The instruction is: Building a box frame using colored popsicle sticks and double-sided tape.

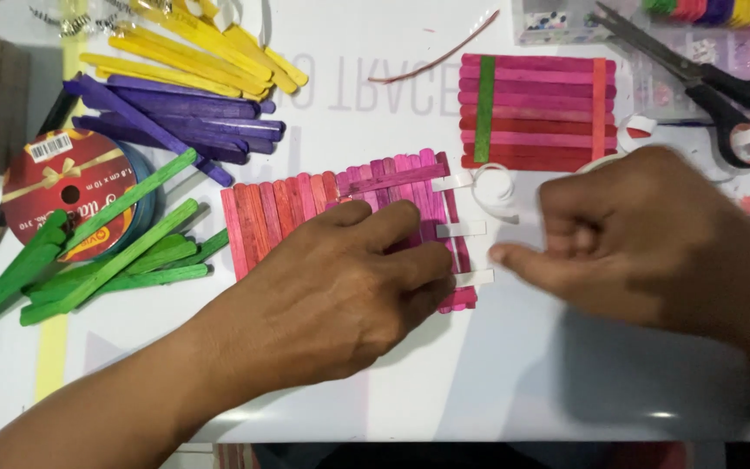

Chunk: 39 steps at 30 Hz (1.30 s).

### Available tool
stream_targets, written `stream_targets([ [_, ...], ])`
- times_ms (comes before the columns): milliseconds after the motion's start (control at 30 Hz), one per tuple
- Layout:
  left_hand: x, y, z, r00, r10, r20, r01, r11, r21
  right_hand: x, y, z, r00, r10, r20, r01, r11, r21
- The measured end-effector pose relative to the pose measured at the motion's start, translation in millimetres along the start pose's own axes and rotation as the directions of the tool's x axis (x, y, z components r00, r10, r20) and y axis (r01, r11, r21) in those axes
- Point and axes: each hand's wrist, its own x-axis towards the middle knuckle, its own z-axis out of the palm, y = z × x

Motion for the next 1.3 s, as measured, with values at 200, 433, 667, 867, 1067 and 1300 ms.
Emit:
stream_targets([
  [200,-0.1,-6.1,-3.5,1.0,0.015,-0.013,-0.016,0.995,-0.096,-1.9,-14.0,-29.8,0.952,0.269,-0.149,-0.273,0.962,-0.012],
  [433,1.7,-5.0,-0.8,0.999,0.036,0.004,-0.036,0.992,-0.122,7.4,-7.8,-20.2,0.858,0.497,0.134,-0.453,0.853,-0.261],
  [667,7.8,-6.6,-7.3,0.997,0.031,-0.066,-0.041,0.985,-0.166,4.9,13.3,-22.8,0.943,0.327,0.06,-0.289,0.897,-0.334],
  [867,4.5,-13.3,-21.3,0.985,-0.173,-0.025,0.173,0.985,0.006,8.4,32.6,-19.0,0.973,0.216,0.078,-0.17,0.908,-0.384],
  [1067,-1.3,-15.8,-15.8,0.945,-0.295,0.14,0.277,0.951,0.136,9.1,16.0,-33.6,0.862,0.481,0.162,-0.28,0.716,-0.639],
  [1300,-2.6,-14.7,-14.1,0.944,-0.302,0.137,0.287,0.951,0.119,2.2,22.1,-5.2,0.876,-0.458,-0.152,0.394,0.861,-0.321],
])
